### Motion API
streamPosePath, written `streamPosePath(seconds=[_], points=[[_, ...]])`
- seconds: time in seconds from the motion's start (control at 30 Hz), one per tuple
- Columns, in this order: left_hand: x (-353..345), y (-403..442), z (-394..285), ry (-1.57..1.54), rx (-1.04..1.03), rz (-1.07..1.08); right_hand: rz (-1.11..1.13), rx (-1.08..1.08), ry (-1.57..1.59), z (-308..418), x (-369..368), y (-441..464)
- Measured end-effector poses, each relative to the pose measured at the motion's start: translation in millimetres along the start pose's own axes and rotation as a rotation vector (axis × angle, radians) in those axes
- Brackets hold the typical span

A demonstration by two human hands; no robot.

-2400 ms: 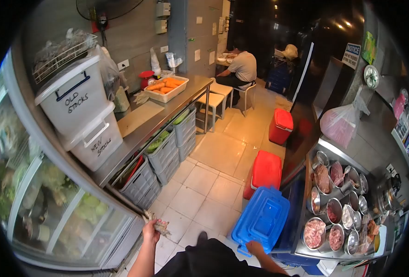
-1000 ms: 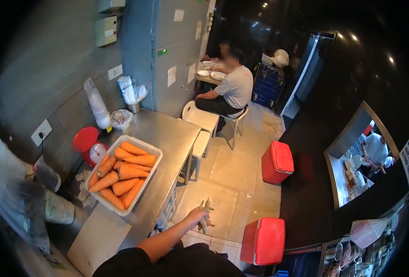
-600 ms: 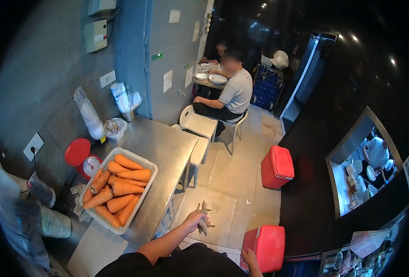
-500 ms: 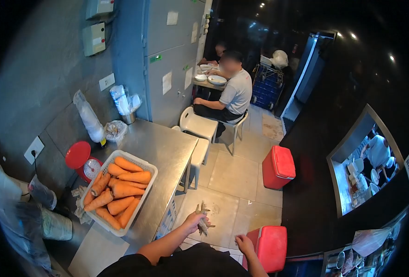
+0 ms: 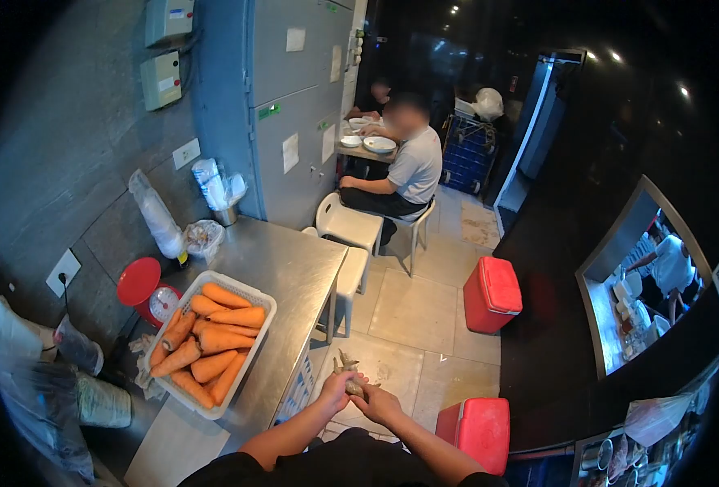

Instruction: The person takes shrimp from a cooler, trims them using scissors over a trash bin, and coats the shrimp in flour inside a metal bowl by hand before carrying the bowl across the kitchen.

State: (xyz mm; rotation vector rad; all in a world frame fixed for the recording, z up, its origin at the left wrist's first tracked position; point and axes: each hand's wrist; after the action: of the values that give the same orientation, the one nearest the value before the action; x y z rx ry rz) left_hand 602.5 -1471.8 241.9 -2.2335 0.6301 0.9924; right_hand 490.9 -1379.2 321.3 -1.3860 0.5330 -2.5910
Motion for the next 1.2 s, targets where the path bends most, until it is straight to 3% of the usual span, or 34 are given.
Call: streamPosePath(seconds=[0.33,0.63,0.7,0.77,0.83,0.97,1.03,1.2], points=[[-1.7,-2.9,16.1,0.024,0.010,0.056,-0.045,-0.111,0.061,-15.1,-24.8,3.4],[-4.2,-4.6,22.8,0.087,0.090,0.056,0.005,-0.005,0.056,-33.3,-27.7,-1.0],[-7.7,-4.3,14.1,0.038,0.144,0.080,0.177,-0.043,0.438,-26.6,-17.0,-6.0],[-3.4,1.9,13.2,0.095,0.148,0.077,0.192,-0.037,0.574,-40.7,-27.5,-2.2],[1.6,9.9,9.6,-0.028,0.169,0.097,0.284,0.033,0.931,-46.9,-30.9,-2.8],[16.0,23.9,2.3,0.093,0.159,0.146,0.223,0.080,1.064,-60.4,-35.5,-5.3],[11.5,19.1,-8.5,0.113,0.165,0.141,0.143,0.114,0.987,-66.4,-32.2,-7.5],[-9.4,-1.7,-31.3,0.169,0.204,0.148,0.070,0.104,1.227,-46.6,-2.0,-18.5]])
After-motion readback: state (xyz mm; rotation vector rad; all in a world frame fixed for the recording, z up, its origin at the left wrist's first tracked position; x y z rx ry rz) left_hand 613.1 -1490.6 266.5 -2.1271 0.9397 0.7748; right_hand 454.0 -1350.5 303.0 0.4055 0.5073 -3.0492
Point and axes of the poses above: each hand's wrist, its own y-axis towards the middle knuckle, its own x-axis out of the back of the hand, z = x × y, and after that the axes turned 8 degrees about z, right-handed
